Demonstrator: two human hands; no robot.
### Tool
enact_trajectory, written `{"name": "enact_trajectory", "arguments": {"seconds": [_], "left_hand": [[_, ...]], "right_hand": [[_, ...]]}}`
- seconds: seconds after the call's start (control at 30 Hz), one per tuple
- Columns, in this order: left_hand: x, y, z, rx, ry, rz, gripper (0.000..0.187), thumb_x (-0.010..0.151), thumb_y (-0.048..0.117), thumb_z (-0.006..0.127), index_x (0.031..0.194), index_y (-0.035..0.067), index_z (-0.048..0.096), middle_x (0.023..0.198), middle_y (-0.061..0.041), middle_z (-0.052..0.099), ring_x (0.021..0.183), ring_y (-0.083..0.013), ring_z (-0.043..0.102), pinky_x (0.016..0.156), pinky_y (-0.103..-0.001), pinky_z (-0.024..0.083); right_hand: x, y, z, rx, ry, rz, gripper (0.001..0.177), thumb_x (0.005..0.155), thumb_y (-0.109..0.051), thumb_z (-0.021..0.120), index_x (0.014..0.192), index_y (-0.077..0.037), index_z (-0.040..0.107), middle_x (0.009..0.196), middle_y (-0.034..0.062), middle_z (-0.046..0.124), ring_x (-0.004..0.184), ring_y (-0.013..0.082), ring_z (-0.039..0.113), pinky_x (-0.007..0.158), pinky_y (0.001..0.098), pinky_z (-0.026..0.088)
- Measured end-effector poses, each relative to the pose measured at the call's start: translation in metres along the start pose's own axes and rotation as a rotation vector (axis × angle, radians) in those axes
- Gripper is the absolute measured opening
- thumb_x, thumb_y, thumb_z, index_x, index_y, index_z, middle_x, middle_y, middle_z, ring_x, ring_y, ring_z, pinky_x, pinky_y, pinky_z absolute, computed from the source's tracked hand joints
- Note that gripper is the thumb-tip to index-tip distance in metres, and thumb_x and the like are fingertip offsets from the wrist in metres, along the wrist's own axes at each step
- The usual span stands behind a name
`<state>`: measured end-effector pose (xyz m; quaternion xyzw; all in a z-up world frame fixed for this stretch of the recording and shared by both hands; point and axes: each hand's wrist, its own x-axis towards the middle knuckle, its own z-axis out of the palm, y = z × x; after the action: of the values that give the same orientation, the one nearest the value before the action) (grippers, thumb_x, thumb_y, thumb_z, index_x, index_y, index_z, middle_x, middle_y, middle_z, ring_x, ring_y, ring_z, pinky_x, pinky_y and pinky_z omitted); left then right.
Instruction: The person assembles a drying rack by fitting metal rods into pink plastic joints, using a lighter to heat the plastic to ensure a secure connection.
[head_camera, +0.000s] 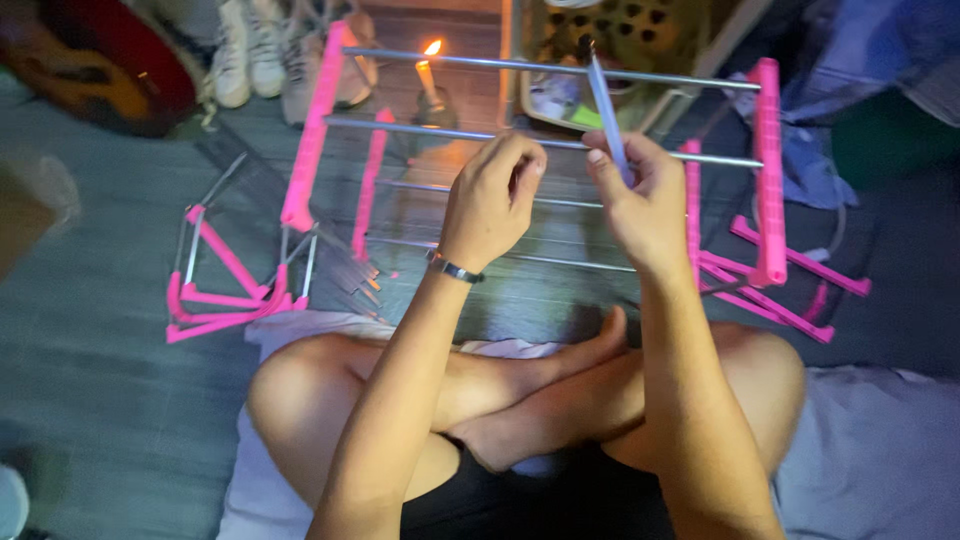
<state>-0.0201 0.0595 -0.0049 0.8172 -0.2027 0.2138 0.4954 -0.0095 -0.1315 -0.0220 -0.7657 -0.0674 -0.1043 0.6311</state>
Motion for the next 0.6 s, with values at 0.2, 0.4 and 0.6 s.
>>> {"name": "enact_trajectory", "arguments": {"seconds": [0.2, 0.4, 0.6], "left_hand": [[-0.06, -0.072, -0.045, 0.233, -0.426, -0.337, 0.029, 0.093, 0.026, 0.069, 0.081, 0.0, 0.067, 0.076, -0.021, 0.065, 0.069, -0.0358, 0.064, 0.064, -0.046, 0.049], [-0.15, -0.201, -0.054, 0.653, -0.98, -0.737, 0.038, 0.091, 0.039, 0.066, 0.102, 0.005, 0.078, 0.109, -0.024, 0.072, 0.105, -0.04, 0.07, 0.091, -0.05, 0.054], [-0.179, -0.271, -0.083, 0.812, -0.705, -1.113, 0.038, 0.099, 0.039, 0.058, 0.115, 0.009, 0.072, 0.123, -0.019, 0.068, 0.114, -0.0383, 0.066, 0.093, -0.051, 0.054]], "right_hand": [[-0.005, 0.005, 0.053, 0.029, -0.099, -0.047, 0.017, 0.103, -0.011, 0.068, 0.115, -0.001, 0.072, 0.09, -0.0065, 0.065, 0.078, 0.0016, 0.052, 0.069, 0.0196, 0.044], [-0.009, 0.01, 0.088, 0.11, -0.159, 0.04, 0.017, 0.102, -0.015, 0.068, 0.113, -0.003, 0.073, 0.082, -0.0083, 0.06, 0.071, 0.0026, 0.046, 0.061, 0.0218, 0.037], [-0.034, 0.038, 0.138, 0.14, -0.24, 0.131, 0.024, 0.104, -0.027, 0.065, 0.108, -0.006, 0.075, 0.068, -0.0071, 0.051, 0.059, 0.003, 0.041, 0.052, 0.023, 0.031]]}}
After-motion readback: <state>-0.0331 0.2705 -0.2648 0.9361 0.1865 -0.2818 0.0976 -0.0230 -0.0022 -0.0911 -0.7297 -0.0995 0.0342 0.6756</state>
